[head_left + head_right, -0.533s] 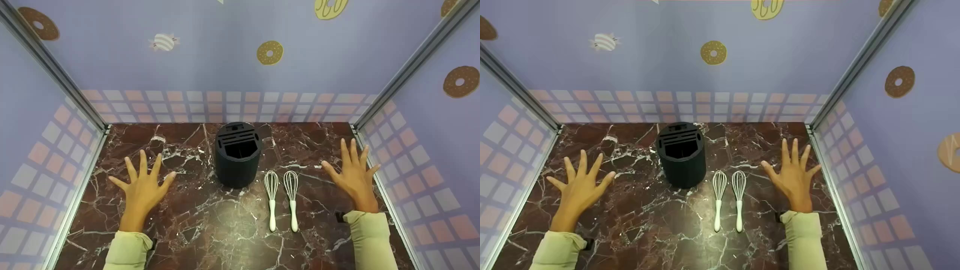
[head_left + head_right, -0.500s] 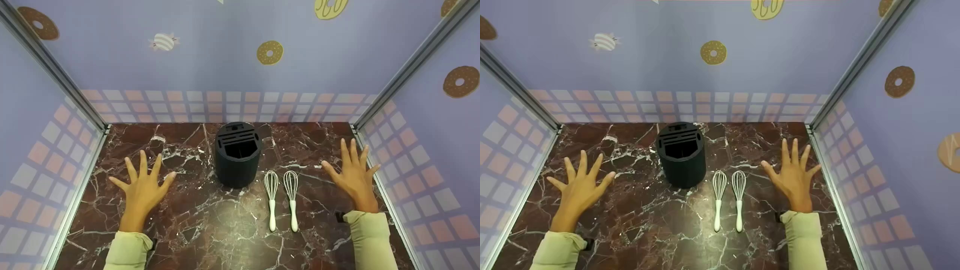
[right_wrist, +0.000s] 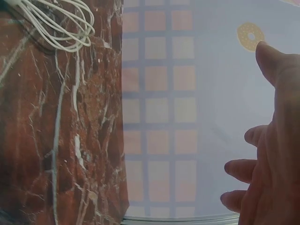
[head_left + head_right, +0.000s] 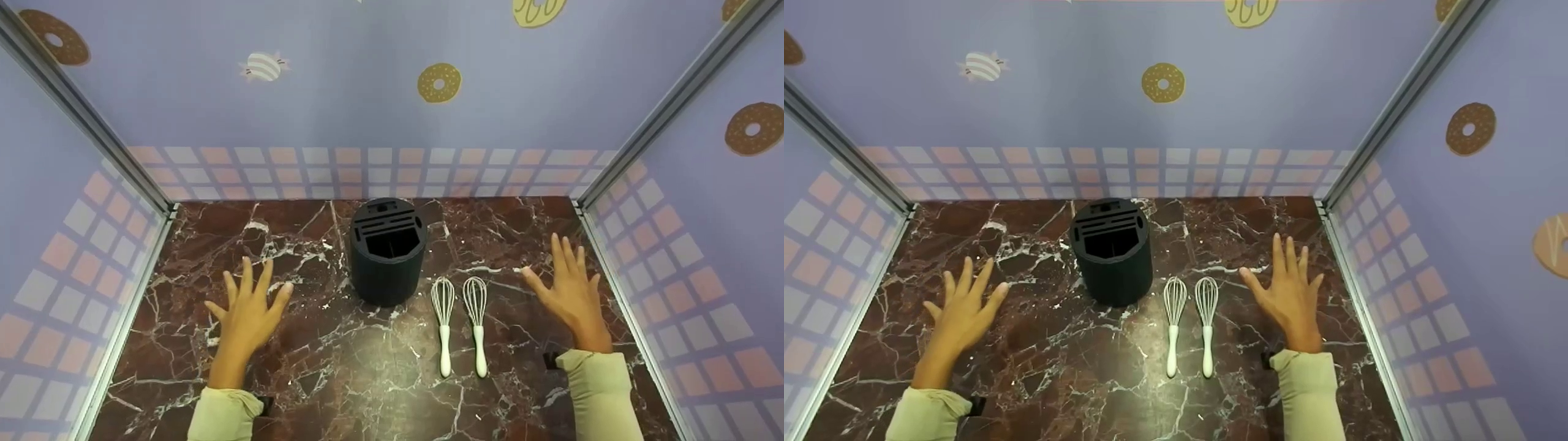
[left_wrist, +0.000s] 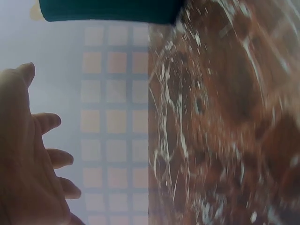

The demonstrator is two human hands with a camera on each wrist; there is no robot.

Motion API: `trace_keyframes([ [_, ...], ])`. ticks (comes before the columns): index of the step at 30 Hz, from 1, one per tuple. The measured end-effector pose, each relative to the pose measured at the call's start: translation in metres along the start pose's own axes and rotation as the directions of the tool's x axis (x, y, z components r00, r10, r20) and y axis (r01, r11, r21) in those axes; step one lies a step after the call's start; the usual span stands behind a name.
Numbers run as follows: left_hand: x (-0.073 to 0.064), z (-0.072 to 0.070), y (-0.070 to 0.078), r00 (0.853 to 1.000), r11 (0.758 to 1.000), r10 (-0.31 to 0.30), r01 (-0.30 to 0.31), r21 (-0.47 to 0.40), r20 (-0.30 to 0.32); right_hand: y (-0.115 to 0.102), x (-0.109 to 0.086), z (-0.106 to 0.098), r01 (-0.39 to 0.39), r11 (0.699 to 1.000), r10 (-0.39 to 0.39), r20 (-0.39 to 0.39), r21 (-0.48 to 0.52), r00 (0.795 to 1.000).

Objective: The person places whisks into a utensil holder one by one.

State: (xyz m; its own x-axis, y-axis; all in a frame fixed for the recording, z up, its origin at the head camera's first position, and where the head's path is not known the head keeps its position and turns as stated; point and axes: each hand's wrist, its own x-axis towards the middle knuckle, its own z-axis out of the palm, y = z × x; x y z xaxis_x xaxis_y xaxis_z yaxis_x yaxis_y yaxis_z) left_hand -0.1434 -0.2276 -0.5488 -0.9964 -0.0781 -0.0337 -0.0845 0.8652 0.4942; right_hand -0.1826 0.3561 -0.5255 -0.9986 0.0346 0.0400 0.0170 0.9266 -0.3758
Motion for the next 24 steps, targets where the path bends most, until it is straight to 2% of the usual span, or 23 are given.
trace_keyframes([
  [4,-0.002,0.004,0.014,0.999,0.995,-0.016,0.019,-0.102,0.032,0.0,-0.004,0.006,-0.014,0.999,0.013,0.026,0.052,1.0],
  [7,-0.003,0.007,0.025,0.999,0.981,-0.022,0.03,-0.193,0.046,0.001,-0.008,0.01,-0.024,0.996,0.02,0.047,0.084,0.999],
  [12,-0.002,0.01,0.043,1.0,0.932,-0.002,0.006,-0.362,0.01,0.001,-0.013,0.019,-0.037,0.989,0.028,0.063,0.142,0.998],
  [14,-0.001,0.012,0.05,1.0,0.899,-0.003,-0.003,-0.439,-0.012,0.001,-0.014,0.023,-0.031,0.986,0.022,0.057,0.165,0.998],
  [16,0.0,0.013,0.057,1.0,0.846,-0.022,0.008,-0.533,-0.02,0.002,-0.015,0.029,-0.028,0.984,0.018,0.055,0.176,0.998],
  [18,0.001,0.013,0.064,0.999,0.771,-0.052,0.042,-0.636,0.002,0.002,-0.015,0.035,-0.031,0.982,0.019,0.065,0.189,0.998],
  [21,0.004,0.015,0.077,0.995,0.619,-0.084,0.098,-0.779,0.059,0.003,-0.015,0.045,-0.05,0.976,0.03,0.096,0.212,0.995],
  [24,0.01,0.017,0.09,0.991,0.476,-0.085,0.13,-0.87,0.102,0.003,-0.015,0.055,-0.073,0.962,0.041,0.125,0.263,0.991],
])
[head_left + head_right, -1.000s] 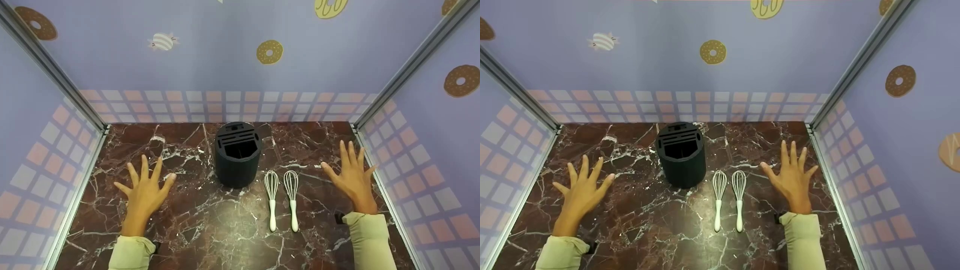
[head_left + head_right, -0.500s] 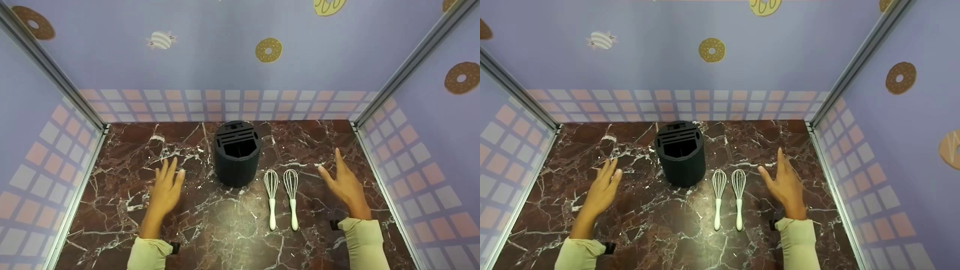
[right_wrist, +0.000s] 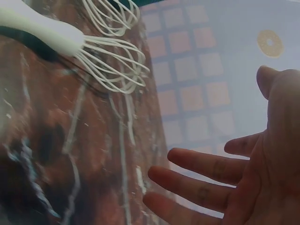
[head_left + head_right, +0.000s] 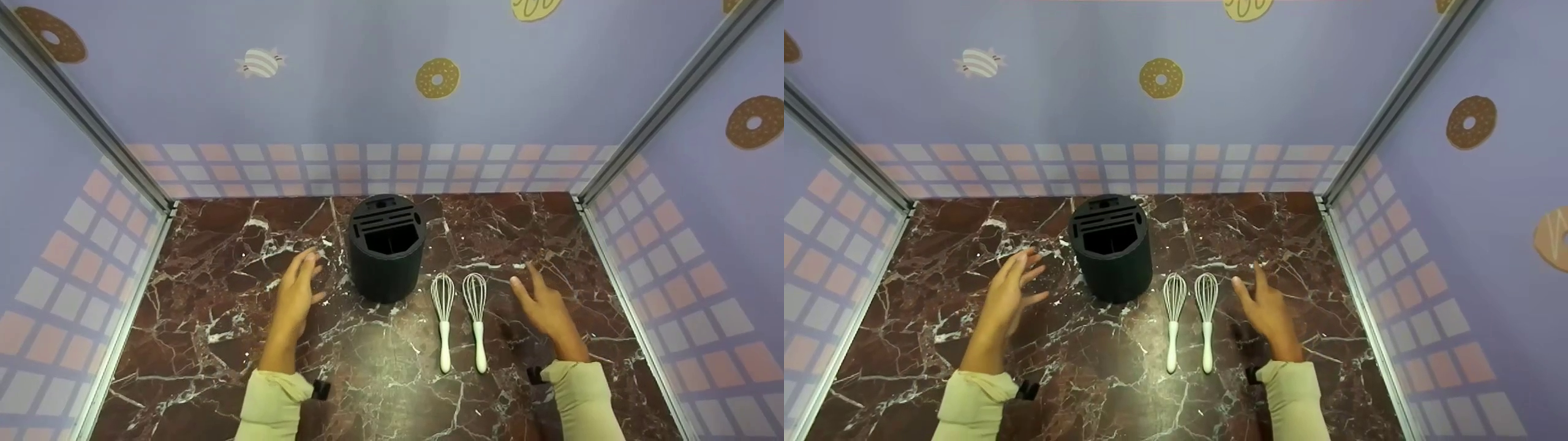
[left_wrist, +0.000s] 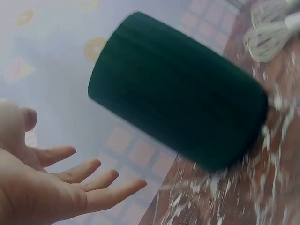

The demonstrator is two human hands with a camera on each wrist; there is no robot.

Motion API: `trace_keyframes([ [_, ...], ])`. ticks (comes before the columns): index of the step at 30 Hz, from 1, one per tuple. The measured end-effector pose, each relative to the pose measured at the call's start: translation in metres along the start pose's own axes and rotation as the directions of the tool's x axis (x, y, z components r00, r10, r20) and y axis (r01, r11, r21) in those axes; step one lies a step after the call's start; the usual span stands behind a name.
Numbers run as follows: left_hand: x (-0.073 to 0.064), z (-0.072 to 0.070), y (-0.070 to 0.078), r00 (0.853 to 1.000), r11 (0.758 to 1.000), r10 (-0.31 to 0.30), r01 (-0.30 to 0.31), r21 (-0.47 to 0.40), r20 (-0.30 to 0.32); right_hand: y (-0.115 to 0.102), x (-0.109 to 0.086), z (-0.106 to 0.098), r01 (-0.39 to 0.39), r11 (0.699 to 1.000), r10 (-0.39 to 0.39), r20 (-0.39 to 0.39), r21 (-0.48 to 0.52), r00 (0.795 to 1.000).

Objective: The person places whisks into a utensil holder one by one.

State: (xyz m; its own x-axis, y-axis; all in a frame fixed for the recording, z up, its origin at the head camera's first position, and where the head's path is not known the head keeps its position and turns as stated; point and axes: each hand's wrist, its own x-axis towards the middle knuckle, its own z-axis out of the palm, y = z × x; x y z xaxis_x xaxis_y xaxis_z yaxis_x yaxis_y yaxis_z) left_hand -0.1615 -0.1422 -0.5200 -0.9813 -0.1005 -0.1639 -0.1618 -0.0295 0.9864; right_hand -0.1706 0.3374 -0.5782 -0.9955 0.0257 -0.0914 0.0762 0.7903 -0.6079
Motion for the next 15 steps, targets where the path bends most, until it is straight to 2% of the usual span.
trace_keyframes([
  [4,0.007,0.016,0.008,1.0,0.992,-0.016,0.017,-0.128,0.012,0.0,0.002,0.013,-0.027,0.997,0.025,0.019,0.071,0.999],
  [8,0.012,0.027,0.015,1.0,0.985,-0.022,0.023,-0.17,0.008,0.0,0.004,0.024,-0.06,0.993,0.056,0.043,0.099,0.998],
  [11,0.016,0.034,0.019,1.0,0.988,-0.013,0.012,-0.153,-0.006,0.0,0.005,0.031,-0.084,0.989,0.076,0.069,0.119,0.995],
  [15,0.023,0.044,0.021,0.999,0.997,0.033,-0.035,-0.065,-0.027,-0.001,0.005,0.04,-0.109,0.982,0.092,0.108,0.156,0.99],
])
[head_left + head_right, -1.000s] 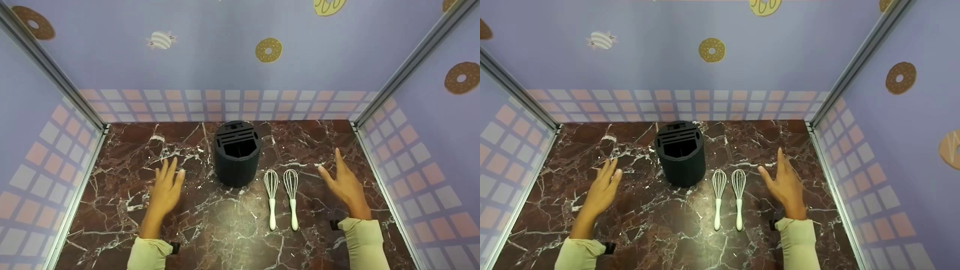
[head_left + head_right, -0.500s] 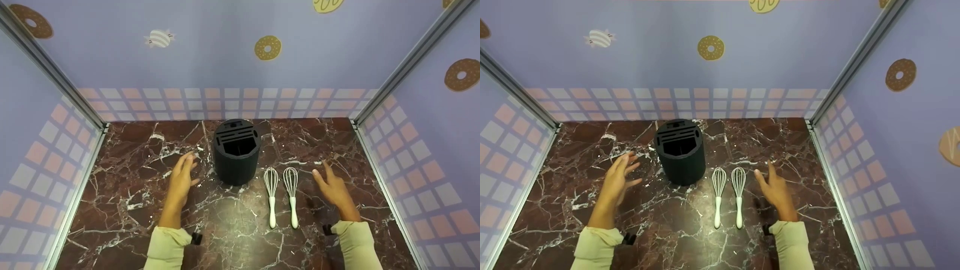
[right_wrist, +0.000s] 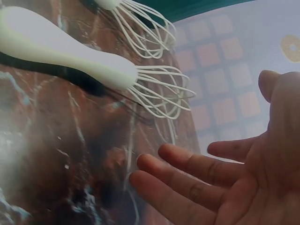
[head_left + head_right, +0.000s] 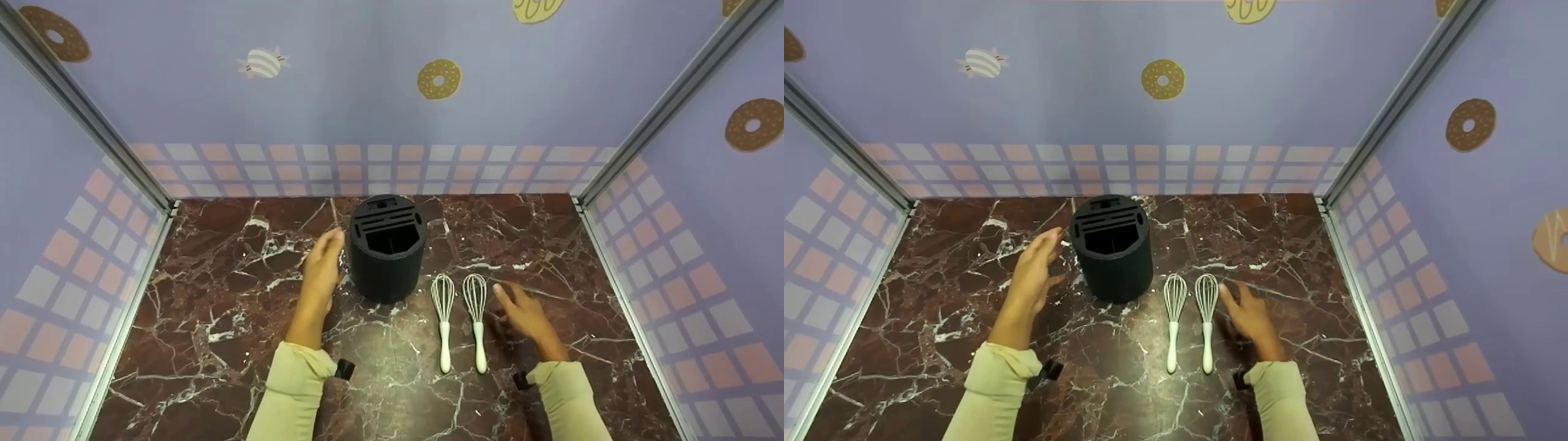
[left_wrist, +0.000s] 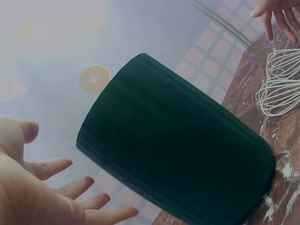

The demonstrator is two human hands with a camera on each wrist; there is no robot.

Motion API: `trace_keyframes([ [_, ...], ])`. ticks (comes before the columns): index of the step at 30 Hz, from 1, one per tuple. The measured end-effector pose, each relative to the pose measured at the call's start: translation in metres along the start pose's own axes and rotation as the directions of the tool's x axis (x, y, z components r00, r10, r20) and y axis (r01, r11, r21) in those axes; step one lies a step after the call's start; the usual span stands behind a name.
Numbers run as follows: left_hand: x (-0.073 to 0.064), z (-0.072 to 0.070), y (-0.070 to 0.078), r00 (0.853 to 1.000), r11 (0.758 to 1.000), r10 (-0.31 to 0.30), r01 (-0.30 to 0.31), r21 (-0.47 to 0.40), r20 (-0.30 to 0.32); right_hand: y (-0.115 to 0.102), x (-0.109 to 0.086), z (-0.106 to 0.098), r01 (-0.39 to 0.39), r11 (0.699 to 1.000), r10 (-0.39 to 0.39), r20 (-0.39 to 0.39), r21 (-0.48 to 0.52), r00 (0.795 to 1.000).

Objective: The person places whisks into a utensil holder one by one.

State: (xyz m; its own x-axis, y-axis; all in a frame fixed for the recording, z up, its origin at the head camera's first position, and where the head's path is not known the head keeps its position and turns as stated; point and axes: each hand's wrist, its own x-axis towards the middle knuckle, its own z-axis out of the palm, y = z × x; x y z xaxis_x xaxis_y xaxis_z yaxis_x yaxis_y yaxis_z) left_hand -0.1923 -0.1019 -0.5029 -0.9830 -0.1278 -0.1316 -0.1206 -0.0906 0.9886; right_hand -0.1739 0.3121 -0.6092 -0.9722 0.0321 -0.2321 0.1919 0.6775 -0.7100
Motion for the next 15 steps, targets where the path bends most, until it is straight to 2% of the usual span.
trace_keyframes([
  [4,0.007,0.008,-0.002,1.0,0.999,0.008,-0.008,0.052,0.002,0.001,-0.001,0.008,-0.021,1.0,0.021,0.026,0.017,0.999],
  [8,0.011,0.013,-0.005,1.0,0.999,-0.011,0.01,0.053,0.019,0.002,-0.001,0.014,-0.013,1.0,0.013,0.031,0.008,0.999],
  [15,0.014,0.018,-0.009,0.995,0.996,-0.091,0.091,0.024,0.033,0.0,-0.005,0.022,-0.056,0.997,0.052,0.076,0.05,0.996],
])
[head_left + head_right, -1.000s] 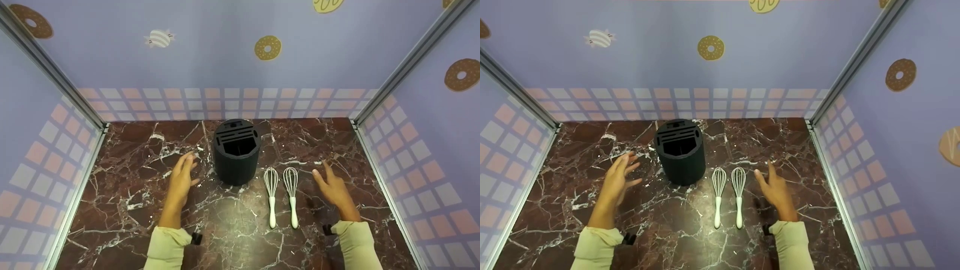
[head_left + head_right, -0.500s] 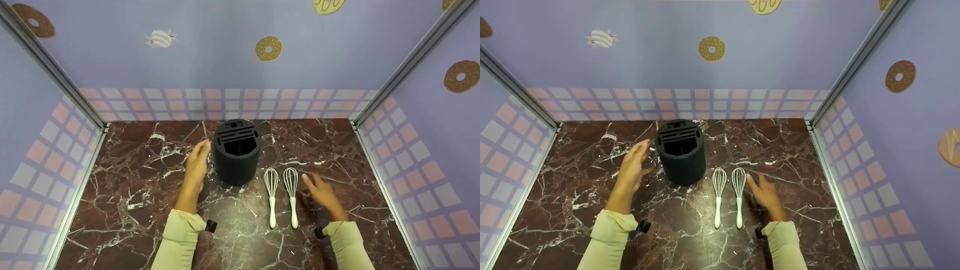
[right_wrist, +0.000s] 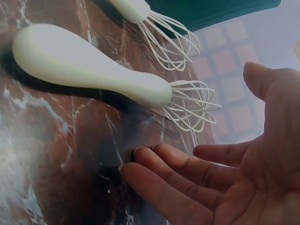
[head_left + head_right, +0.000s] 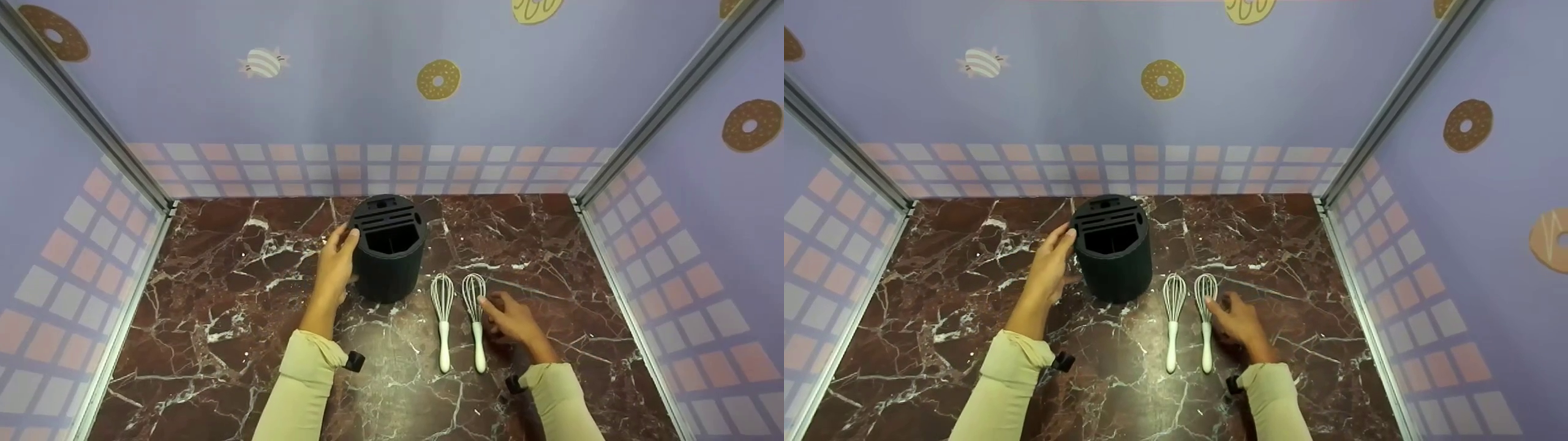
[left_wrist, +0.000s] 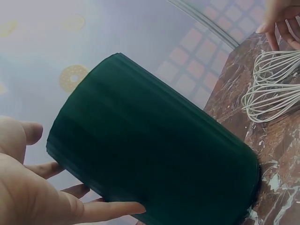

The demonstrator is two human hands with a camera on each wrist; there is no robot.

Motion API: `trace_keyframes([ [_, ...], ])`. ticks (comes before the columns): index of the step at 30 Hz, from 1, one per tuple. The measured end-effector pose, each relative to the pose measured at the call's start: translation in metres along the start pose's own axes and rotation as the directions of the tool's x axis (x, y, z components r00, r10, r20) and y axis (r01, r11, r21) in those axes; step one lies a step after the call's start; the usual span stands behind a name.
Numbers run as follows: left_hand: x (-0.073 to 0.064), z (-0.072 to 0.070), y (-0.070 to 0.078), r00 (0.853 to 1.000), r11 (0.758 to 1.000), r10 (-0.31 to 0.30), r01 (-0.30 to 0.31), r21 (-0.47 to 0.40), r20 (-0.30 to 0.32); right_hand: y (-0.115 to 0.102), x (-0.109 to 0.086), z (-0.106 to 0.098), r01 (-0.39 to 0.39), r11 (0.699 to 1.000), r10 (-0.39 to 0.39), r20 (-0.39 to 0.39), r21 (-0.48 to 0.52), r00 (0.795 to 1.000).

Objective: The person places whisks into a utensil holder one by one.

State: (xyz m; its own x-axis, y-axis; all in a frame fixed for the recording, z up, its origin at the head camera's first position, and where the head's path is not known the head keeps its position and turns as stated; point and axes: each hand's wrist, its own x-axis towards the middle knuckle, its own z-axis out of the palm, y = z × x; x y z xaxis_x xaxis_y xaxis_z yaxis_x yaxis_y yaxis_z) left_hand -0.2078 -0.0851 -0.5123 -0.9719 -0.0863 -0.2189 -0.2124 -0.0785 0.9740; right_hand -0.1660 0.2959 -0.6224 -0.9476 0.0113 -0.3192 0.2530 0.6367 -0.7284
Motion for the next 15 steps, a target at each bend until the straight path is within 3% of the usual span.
trace_keyframes([
  [10,0.005,0.004,-0.004,1.0,1.0,-0.016,0.016,-0.024,-0.004,-0.002,-0.002,0.014,0.021,1.0,-0.021,0.0,0.016,1.0],
  [15,0.005,0.005,-0.006,1.0,1.0,-0.004,0.004,0.009,-0.024,-0.003,-0.004,0.017,0.023,1.0,-0.023,-0.024,-0.016,0.999],
])
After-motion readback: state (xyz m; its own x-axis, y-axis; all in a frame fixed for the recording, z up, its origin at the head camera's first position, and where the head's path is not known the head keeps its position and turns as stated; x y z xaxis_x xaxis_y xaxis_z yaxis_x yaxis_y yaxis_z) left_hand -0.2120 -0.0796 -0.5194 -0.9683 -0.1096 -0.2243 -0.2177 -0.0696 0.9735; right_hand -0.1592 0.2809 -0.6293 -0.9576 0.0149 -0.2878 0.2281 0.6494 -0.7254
